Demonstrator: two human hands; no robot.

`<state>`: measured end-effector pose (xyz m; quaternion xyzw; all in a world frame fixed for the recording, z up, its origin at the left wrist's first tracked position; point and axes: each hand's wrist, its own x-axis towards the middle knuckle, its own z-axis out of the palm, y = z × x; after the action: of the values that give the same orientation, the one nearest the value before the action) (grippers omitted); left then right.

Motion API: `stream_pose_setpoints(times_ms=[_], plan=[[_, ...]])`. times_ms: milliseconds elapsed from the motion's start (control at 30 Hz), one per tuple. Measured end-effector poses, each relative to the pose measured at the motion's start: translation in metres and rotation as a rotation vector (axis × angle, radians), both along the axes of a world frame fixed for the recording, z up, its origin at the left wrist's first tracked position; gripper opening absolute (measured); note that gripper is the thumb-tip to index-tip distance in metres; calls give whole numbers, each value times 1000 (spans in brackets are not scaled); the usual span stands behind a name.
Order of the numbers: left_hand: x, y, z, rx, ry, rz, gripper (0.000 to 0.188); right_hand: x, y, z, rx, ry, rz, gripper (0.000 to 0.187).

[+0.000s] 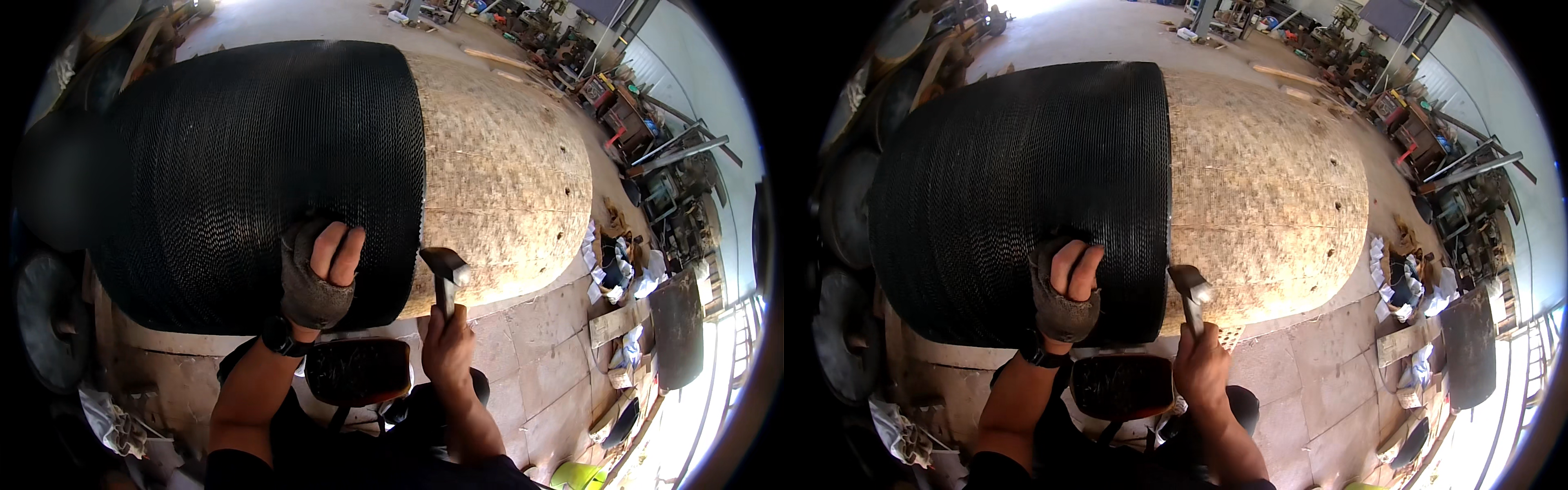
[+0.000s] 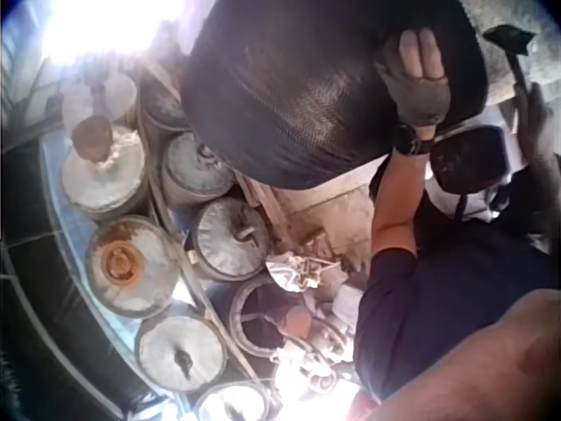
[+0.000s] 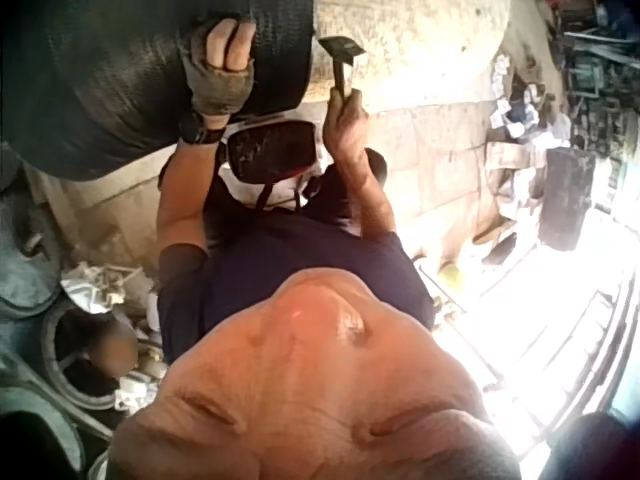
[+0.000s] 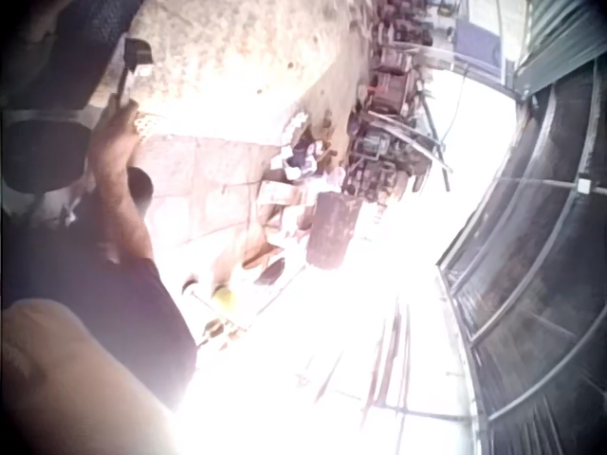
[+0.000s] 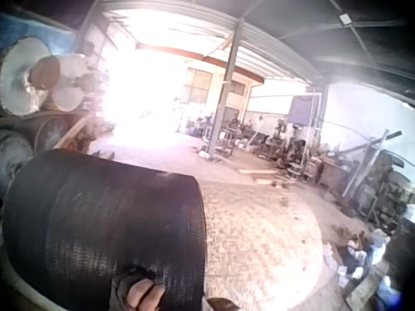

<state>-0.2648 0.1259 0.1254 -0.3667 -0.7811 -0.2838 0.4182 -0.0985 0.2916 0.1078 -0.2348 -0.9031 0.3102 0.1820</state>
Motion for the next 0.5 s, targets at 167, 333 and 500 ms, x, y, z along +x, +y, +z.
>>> stream_pose_setpoints(times_ms=[167,333,500], plan=[[-1,7,7,-7,37,-4,38,24,1,-16,-107,324,-39,20],[-2,4,6,-38,44,25,39,5,4,11,-121,118,30,21],[-1,3,1,-99,7,97,40,25,7,-2,1,468,193,26]])
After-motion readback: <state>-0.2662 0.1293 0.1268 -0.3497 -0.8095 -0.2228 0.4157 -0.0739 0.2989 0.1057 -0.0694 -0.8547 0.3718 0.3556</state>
